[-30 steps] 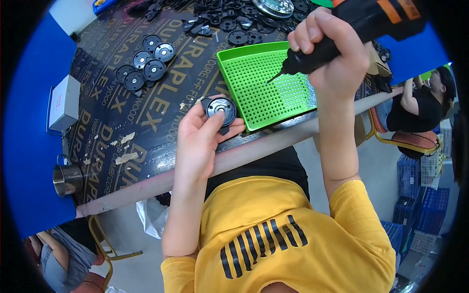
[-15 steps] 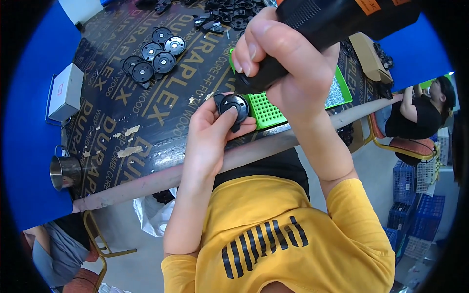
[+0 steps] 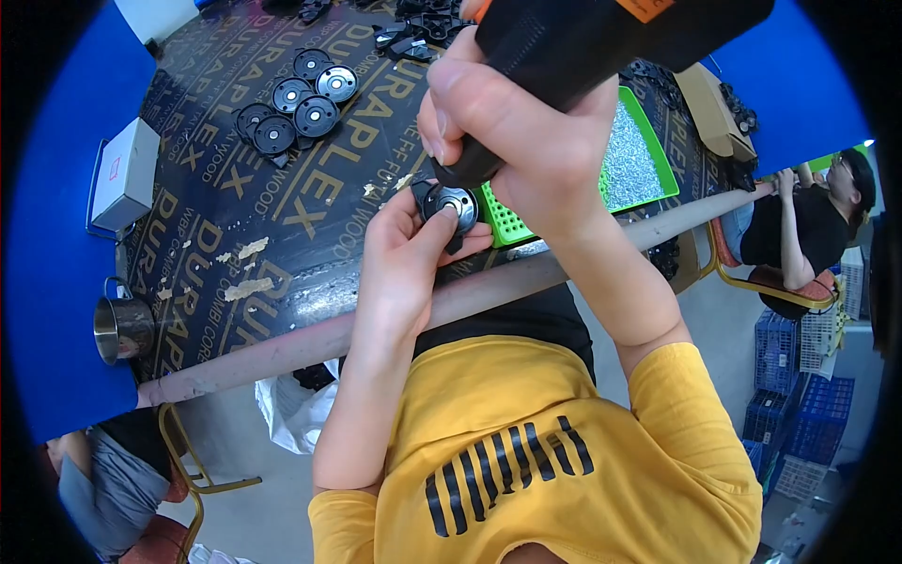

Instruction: The person fastens screws into small circular plastic components using an electric screwdriver at a factory workbench.

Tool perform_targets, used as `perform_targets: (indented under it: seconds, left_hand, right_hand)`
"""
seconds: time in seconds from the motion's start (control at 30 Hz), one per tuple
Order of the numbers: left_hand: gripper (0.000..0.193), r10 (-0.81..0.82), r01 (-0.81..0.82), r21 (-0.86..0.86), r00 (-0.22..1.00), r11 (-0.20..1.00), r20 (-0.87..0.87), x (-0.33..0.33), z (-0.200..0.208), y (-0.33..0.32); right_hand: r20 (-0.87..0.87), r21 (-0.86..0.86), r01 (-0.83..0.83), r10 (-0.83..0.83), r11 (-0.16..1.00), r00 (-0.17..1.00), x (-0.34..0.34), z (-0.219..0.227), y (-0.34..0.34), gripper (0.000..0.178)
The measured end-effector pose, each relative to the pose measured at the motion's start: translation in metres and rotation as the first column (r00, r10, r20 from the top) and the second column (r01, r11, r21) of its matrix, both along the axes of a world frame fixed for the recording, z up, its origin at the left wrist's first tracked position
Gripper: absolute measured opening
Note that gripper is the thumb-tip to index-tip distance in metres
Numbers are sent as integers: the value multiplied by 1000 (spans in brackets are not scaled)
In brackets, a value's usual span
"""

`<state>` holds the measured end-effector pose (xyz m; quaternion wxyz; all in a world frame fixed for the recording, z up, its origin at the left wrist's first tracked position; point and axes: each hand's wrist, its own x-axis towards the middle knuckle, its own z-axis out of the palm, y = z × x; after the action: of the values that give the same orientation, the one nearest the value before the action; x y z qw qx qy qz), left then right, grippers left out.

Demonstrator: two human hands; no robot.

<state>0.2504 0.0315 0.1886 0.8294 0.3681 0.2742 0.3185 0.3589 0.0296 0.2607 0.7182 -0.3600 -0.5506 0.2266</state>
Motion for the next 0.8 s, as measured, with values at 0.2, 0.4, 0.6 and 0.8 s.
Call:
perform_targets:
  seconds: [0.2,0.4,0.6,0.8]
  left_hand:
    - [15,-2,2,6,1000,1000,-7,0,-2,0]
    - [16,16,-15,39,1000,999,-11,2,-4,0]
    - [18,12,-11,22,1000,1000,-17,0,1,0]
    - [25,9,-8,-11,1000,1000,8,-1,1,0]
  right_hand:
    - [-72,-19,-36,35,999,997,-1,-1,-1,11]
    - [-51,25,-24,25,999,998,0,-4,-2,9]
    - [50,51,-22,19,998,999,9,0,-9,5]
    - [-227,18,251,-241,968,944,52,26,-26,29]
